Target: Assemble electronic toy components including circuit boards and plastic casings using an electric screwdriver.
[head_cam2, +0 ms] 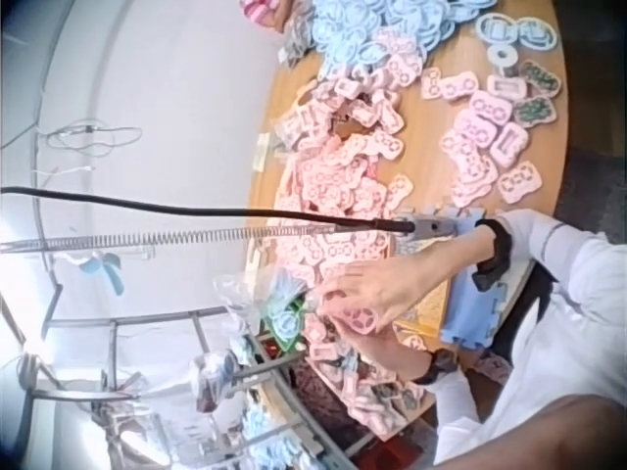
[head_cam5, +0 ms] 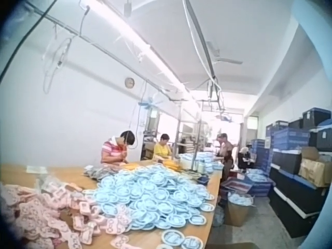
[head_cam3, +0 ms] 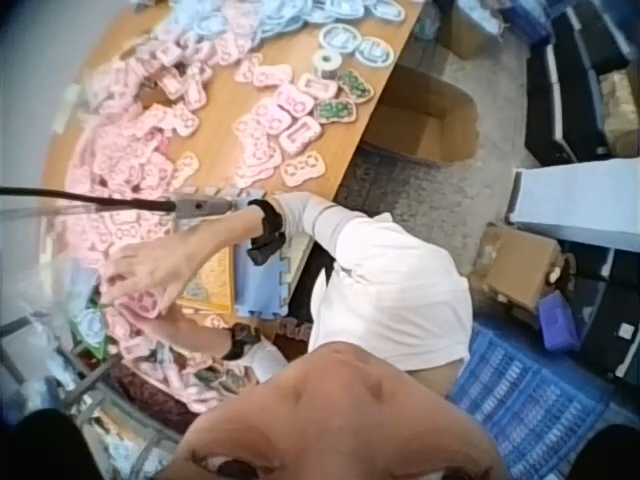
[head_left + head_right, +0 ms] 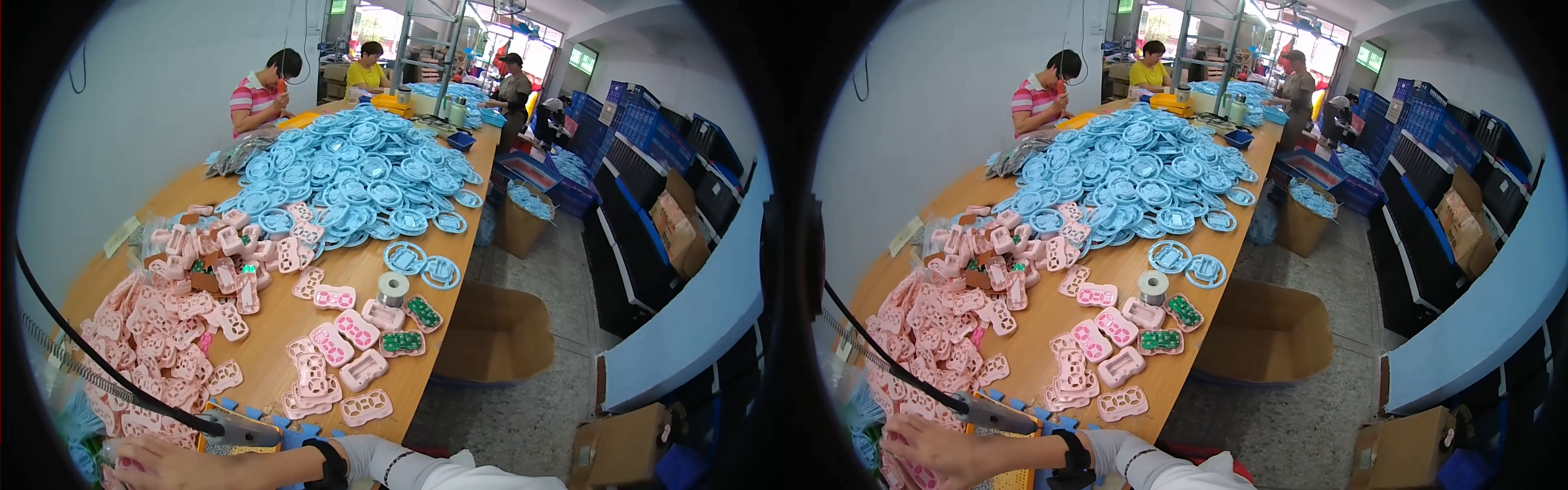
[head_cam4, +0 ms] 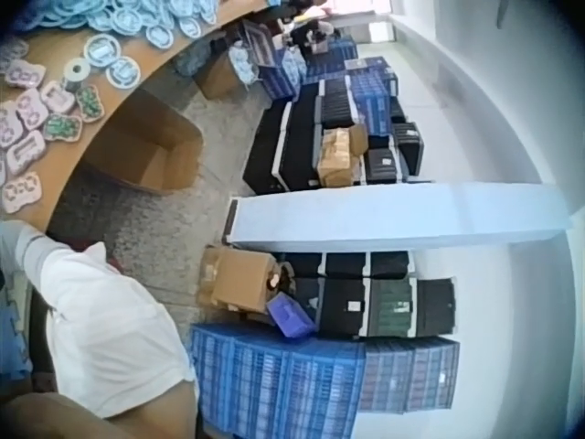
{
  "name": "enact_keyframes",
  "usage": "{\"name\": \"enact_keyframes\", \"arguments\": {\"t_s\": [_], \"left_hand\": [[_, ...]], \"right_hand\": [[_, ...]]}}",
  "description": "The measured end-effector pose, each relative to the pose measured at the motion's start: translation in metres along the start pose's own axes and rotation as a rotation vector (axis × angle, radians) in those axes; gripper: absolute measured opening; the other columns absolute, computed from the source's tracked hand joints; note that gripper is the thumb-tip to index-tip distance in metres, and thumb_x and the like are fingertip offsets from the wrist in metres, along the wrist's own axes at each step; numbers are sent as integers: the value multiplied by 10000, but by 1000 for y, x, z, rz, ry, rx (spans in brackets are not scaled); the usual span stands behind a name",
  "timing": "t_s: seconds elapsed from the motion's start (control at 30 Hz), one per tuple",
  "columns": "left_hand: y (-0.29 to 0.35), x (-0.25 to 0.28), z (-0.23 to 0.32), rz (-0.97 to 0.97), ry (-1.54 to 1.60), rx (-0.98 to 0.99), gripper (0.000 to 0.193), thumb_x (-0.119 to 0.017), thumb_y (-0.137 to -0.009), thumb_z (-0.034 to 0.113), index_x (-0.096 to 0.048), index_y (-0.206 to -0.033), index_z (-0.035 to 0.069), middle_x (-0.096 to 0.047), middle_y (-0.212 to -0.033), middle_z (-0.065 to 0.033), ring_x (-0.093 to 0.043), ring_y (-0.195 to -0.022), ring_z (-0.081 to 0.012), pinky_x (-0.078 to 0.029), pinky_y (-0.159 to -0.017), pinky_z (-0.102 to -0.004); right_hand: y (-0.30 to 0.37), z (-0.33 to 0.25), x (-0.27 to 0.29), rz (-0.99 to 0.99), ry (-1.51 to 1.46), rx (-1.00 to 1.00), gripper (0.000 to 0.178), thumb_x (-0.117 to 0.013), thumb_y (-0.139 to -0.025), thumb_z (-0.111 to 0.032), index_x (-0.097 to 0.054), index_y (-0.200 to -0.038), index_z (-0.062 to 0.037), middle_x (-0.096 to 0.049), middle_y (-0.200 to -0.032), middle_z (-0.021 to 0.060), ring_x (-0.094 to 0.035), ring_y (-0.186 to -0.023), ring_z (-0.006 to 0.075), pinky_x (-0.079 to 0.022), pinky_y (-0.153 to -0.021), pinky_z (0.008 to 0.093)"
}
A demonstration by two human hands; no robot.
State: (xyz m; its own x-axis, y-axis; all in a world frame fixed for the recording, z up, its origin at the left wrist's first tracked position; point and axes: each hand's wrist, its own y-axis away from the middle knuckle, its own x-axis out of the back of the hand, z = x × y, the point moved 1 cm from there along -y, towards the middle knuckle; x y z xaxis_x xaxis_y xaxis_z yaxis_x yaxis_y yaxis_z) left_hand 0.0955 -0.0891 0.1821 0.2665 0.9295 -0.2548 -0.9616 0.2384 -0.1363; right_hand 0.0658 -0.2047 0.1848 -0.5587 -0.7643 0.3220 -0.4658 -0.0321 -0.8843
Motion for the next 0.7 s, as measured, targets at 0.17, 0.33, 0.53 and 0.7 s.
{"name": "enact_keyframes", "arguments": {"t_s": [0.17,0.33,0.53,0.7], "left_hand": [[-8,14,-9,-43,7,15,575,-478,-869,413,-374,-1284,30,-431,-1245,-150,-448,-1118,-259,-411,-885,-361],[-5,14,-14,-49,5,33,593,-467,-867,443,-379,-1273,19,-439,-1236,-149,-454,-1115,-255,-412,-891,-359],[2,35,-16,92,-91,29,619,-453,-864,478,-386,-1259,7,-449,-1226,-147,-461,-1112,-249,-412,-898,-357],[-3,50,-28,-183,305,74,540,-335,-918,397,-306,-1313,28,-428,-1244,-100,-422,-1143,-198,-359,-940,-319]], "right_hand": [[2,2,-2,-112,-140,-62,763,-735,-641,-331,-364,-1291,-189,-390,-1164,251,-438,-1022,375,-444,-785,436],[-1,4,-1,-161,-188,-42,740,-741,-633,-332,-389,-1271,-202,-410,-1164,228,-453,-1014,359,-451,-775,432],[1,10,-10,-109,-428,6,726,-725,-547,-99,-413,-1200,-149,-333,-1215,200,-364,-1117,423,-318,-945,439],[-4,-4,7,-241,-365,-88,681,-759,-581,-78,-470,-1191,-175,-278,-1322,181,-320,-1197,367,-300,-964,436]]}}
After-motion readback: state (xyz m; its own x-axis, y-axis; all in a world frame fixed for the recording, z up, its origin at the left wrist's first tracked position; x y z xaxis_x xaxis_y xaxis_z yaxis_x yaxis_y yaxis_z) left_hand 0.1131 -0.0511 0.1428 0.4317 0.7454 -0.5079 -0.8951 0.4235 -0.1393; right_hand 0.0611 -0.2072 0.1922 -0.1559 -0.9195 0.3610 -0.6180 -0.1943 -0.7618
